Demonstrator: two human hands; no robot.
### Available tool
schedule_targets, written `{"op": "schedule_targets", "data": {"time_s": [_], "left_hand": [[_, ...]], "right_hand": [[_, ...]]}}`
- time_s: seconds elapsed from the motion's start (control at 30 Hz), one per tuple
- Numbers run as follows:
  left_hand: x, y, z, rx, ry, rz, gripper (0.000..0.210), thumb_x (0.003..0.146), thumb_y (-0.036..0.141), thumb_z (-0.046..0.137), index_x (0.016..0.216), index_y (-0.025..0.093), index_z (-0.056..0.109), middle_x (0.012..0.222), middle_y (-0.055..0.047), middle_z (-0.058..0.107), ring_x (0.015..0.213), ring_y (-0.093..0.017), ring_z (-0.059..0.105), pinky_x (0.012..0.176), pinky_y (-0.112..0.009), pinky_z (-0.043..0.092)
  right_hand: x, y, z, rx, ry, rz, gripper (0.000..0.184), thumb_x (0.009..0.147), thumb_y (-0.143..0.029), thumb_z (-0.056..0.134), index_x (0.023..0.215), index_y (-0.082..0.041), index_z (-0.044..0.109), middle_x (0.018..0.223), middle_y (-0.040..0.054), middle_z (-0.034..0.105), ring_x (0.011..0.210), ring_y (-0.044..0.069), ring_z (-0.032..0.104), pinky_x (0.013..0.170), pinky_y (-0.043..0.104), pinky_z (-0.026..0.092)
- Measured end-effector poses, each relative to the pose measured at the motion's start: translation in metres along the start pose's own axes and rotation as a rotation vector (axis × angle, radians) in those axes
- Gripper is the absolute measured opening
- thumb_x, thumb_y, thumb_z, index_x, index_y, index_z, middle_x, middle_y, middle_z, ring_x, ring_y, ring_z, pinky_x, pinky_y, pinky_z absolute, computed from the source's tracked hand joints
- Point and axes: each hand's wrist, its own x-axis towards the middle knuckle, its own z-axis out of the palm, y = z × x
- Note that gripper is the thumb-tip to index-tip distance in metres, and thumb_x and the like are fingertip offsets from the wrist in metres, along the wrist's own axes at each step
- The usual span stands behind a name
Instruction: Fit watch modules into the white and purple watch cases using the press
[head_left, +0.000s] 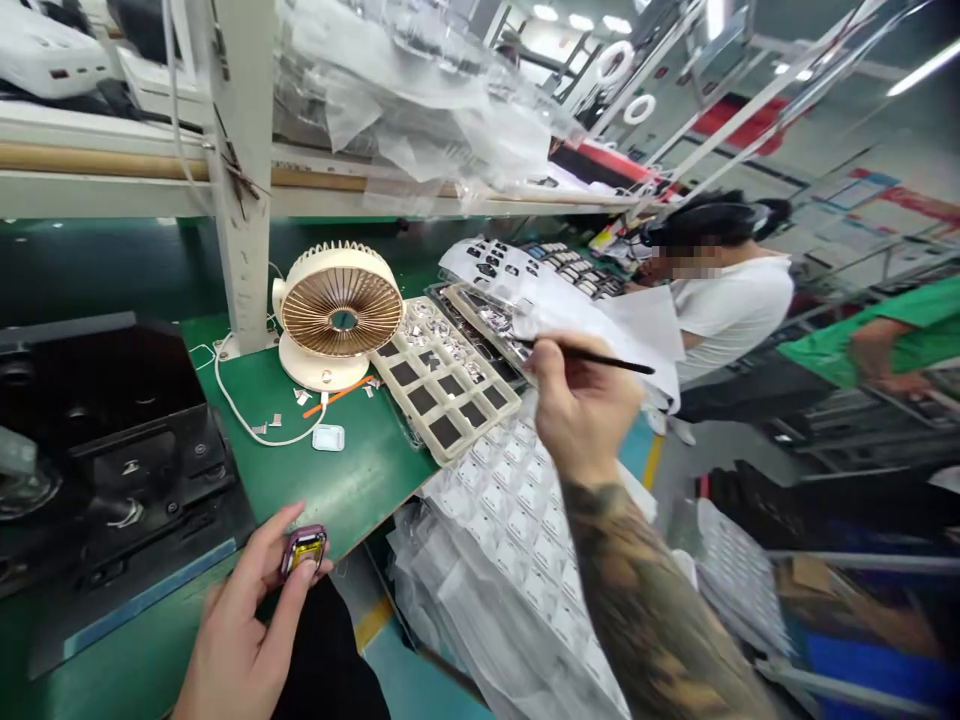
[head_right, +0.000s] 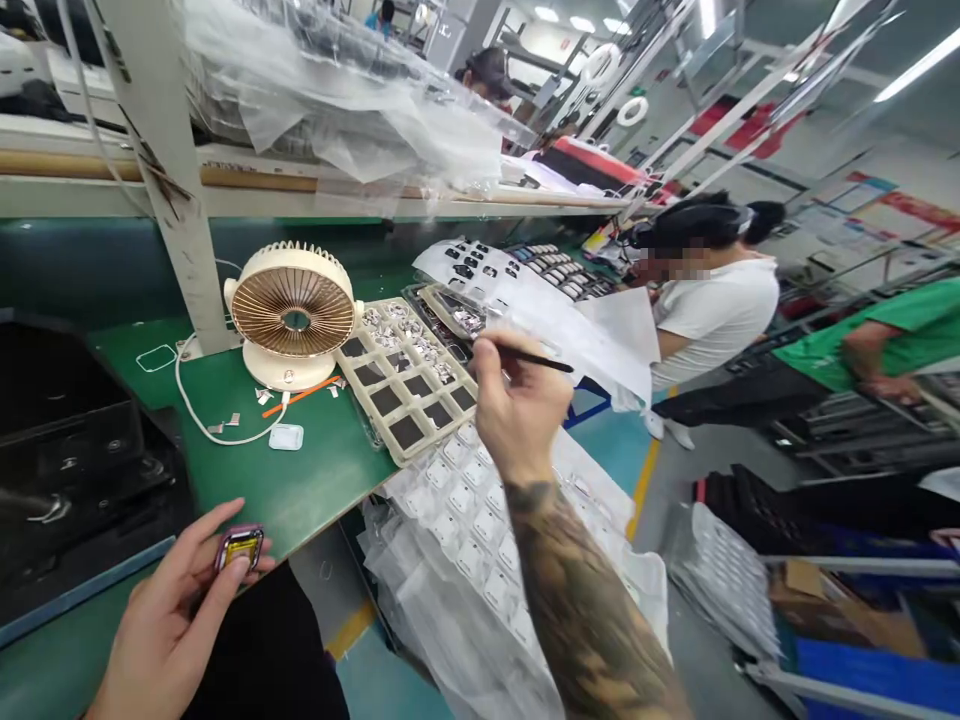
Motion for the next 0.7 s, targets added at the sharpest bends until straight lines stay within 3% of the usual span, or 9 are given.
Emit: {"op": "schedule_targets", "data": {"time_s": [0.07, 0.1, 0.2, 0.27, 0.33, 0.47, 0.53, 0.6, 0.7], "left_hand": [[-0.001, -0.002, 0.0, 0.028, 0.005, 0.004, 0.055, 0.109, 0.058, 0.073, 0.157, 0.034, 0.063, 0.134, -0.008, 0.085, 0.122, -0.033, 0.085, 0.11, -0.043, 0.069], [-0.002, -0.002, 0.001, 0.029, 0.019, 0.005, 0.054, 0.109, 0.058, 0.073, 0.156, 0.033, 0.063, 0.133, -0.009, 0.086, 0.121, -0.033, 0.085, 0.108, -0.043, 0.07], [-0.004, -0.005, 0.006, 0.023, 0.1, 0.008, 0.05, 0.109, 0.061, 0.071, 0.148, 0.03, 0.068, 0.131, -0.009, 0.087, 0.116, -0.031, 0.087, 0.102, -0.037, 0.072], [-0.007, -0.006, 0.01, 0.033, 0.155, 0.017, 0.049, 0.108, 0.063, 0.073, 0.142, 0.028, 0.072, 0.129, -0.008, 0.088, 0.113, -0.029, 0.088, 0.101, -0.033, 0.072], [-0.008, -0.007, 0.012, 0.05, 0.179, 0.031, 0.046, 0.107, 0.062, 0.074, 0.138, 0.028, 0.075, 0.126, -0.007, 0.088, 0.111, -0.027, 0.088, 0.101, -0.031, 0.072], [-0.009, -0.006, 0.012, 0.074, 0.164, 0.058, 0.041, 0.109, 0.058, 0.073, 0.138, 0.029, 0.074, 0.127, -0.004, 0.088, 0.114, -0.025, 0.088, 0.106, -0.029, 0.07], [-0.008, -0.006, 0.01, 0.093, 0.156, 0.073, 0.041, 0.11, 0.057, 0.072, 0.14, 0.029, 0.073, 0.129, -0.005, 0.088, 0.115, -0.025, 0.087, 0.106, -0.03, 0.07], [-0.007, -0.006, 0.009, 0.132, 0.148, 0.09, 0.041, 0.11, 0.056, 0.071, 0.138, 0.027, 0.073, 0.128, -0.006, 0.088, 0.113, -0.026, 0.088, 0.104, -0.031, 0.071], [-0.008, -0.007, 0.007, 0.202, 0.139, 0.107, 0.04, 0.11, 0.057, 0.07, 0.135, 0.026, 0.076, 0.126, -0.008, 0.088, 0.111, -0.028, 0.088, 0.104, -0.034, 0.072]], "right_hand": [[-0.003, 0.01, 0.04, -0.034, 0.147, -0.167, 0.014, 0.107, -0.034, 0.08, 0.109, -0.02, 0.083, 0.097, 0.0059, 0.081, 0.078, 0.017, 0.073, 0.069, 0.032, 0.06], [-0.012, 0.011, 0.055, -0.044, 0.096, -0.263, 0.012, 0.108, -0.027, 0.078, 0.117, -0.022, 0.083, 0.104, 0.0068, 0.082, 0.084, 0.018, 0.076, 0.073, 0.033, 0.062], [-0.051, 0.003, 0.077, -0.141, -0.244, -0.545, 0.024, 0.107, -0.013, 0.073, 0.128, -0.022, 0.079, 0.109, 0.0083, 0.083, 0.092, 0.02, 0.077, 0.078, 0.036, 0.063], [-0.075, -0.002, 0.075, -0.183, -0.412, -0.612, 0.026, 0.108, -0.011, 0.071, 0.13, -0.021, 0.076, 0.106, 0.0091, 0.082, 0.087, 0.021, 0.075, 0.075, 0.038, 0.06], [-0.085, -0.001, 0.069, -0.167, -0.415, -0.533, 0.024, 0.108, -0.012, 0.072, 0.13, -0.021, 0.076, 0.105, 0.0091, 0.082, 0.087, 0.021, 0.075, 0.075, 0.039, 0.061], [-0.067, 0.027, 0.054, -0.091, -0.14, -0.153, 0.011, 0.109, -0.027, 0.076, 0.116, -0.024, 0.082, 0.109, 0.0078, 0.083, 0.097, 0.022, 0.078, 0.084, 0.038, 0.065], [-0.051, 0.048, 0.05, -0.053, -0.033, 0.073, 0.022, 0.106, -0.043, 0.078, 0.107, -0.022, 0.084, 0.101, 0.0074, 0.083, 0.089, 0.022, 0.078, 0.08, 0.037, 0.064], [-0.038, 0.067, 0.051, -0.008, -0.01, 0.281, 0.04, 0.1, -0.06, 0.08, 0.101, -0.019, 0.083, 0.088, 0.007, 0.082, 0.077, 0.022, 0.076, 0.072, 0.035, 0.061], [-0.031, 0.085, 0.06, 0.036, -0.07, 0.412, 0.055, 0.094, -0.072, 0.081, 0.099, -0.017, 0.081, 0.079, 0.0073, 0.08, 0.07, 0.022, 0.075, 0.066, 0.034, 0.059]]}}
